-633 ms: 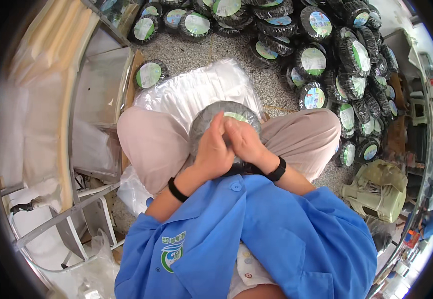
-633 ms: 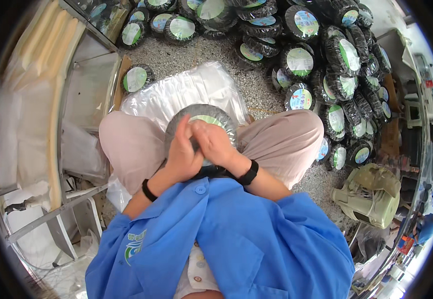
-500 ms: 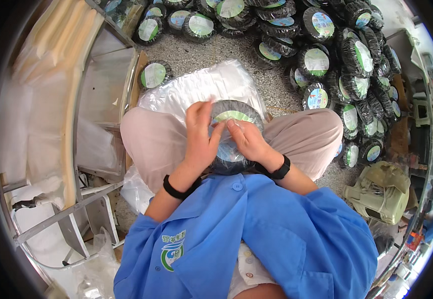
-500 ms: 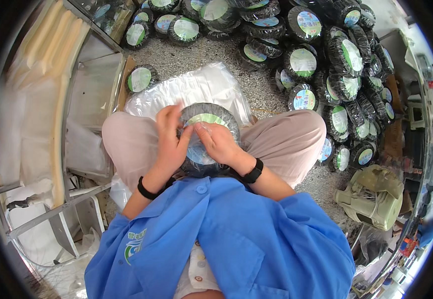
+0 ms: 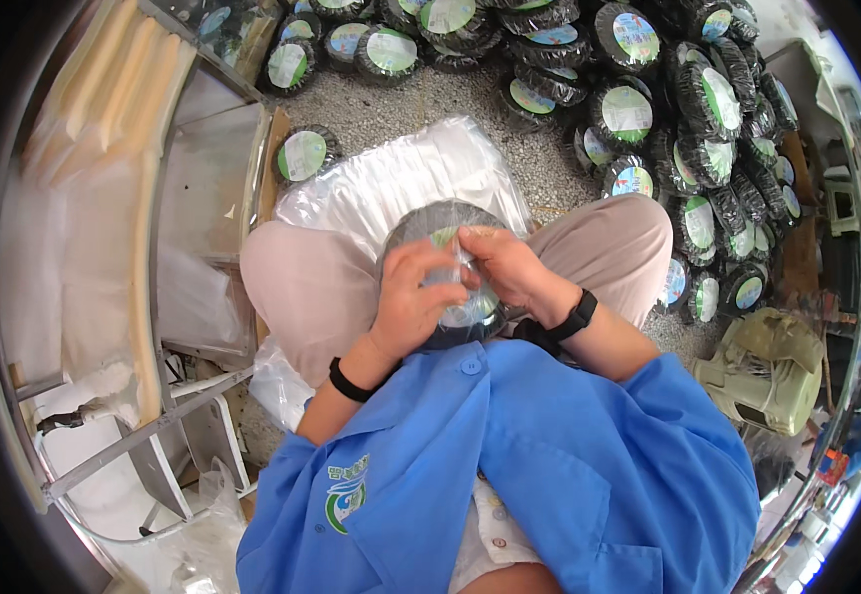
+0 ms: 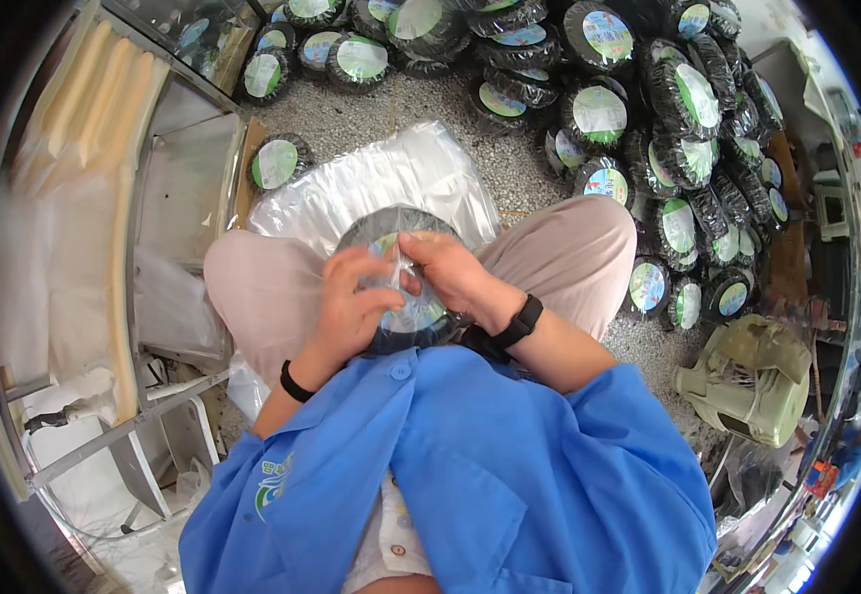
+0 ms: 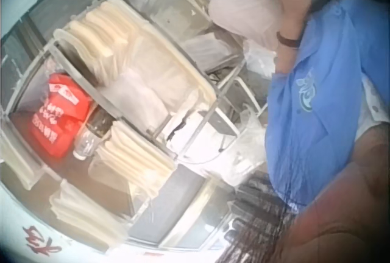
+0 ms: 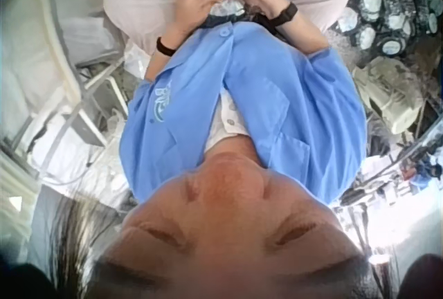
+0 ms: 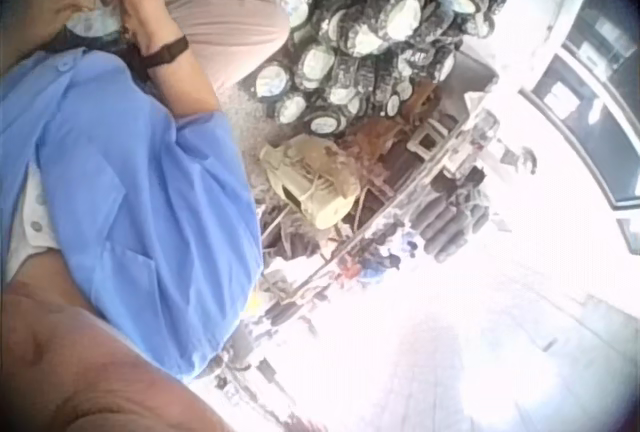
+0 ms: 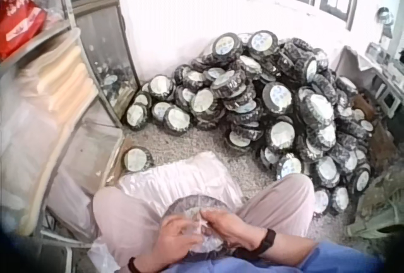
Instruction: The recorder is sitting on the floor, placing round packaged items into clear plastic bags and sealing them.
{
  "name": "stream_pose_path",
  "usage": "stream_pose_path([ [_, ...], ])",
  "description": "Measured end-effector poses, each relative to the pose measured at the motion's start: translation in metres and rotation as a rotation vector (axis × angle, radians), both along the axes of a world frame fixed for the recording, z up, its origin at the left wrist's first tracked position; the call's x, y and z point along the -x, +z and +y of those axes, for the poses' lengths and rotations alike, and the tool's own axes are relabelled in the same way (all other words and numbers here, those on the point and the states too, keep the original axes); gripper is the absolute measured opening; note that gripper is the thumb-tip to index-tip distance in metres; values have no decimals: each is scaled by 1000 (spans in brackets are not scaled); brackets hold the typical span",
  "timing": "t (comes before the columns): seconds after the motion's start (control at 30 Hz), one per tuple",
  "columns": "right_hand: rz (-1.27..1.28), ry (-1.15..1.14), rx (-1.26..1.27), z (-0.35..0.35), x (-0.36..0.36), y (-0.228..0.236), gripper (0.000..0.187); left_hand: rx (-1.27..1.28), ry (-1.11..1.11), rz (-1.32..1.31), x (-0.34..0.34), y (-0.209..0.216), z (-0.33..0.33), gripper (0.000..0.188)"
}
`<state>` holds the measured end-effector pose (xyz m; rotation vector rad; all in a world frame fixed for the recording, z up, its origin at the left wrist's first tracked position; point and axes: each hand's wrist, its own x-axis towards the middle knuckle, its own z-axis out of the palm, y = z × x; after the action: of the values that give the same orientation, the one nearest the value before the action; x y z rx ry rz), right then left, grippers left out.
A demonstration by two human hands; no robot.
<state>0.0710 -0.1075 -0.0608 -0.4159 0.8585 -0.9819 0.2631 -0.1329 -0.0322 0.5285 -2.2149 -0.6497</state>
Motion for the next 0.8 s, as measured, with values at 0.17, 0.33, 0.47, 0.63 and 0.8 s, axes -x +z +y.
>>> stream_pose_path([
  [0.17,23,-66,51,2,13,-6,28,-480,-128,107,15,-12,-18,15],
  [0.33,25,68,301,1,31,-12,24,-601,26,129,22,-18,-23,30],
  [0.47,1168,273,1143,-2,37,21,15,-171,188,-140,20,-19,-14,37],
  [0.63,1522,-151,1516,-18,8,13,20,-630,359,36,9,-9,-5,38],
  [0.8,1675,-258,1606,-18,6,13,18,-605,73,-180,-6,-11,-42,23],
])
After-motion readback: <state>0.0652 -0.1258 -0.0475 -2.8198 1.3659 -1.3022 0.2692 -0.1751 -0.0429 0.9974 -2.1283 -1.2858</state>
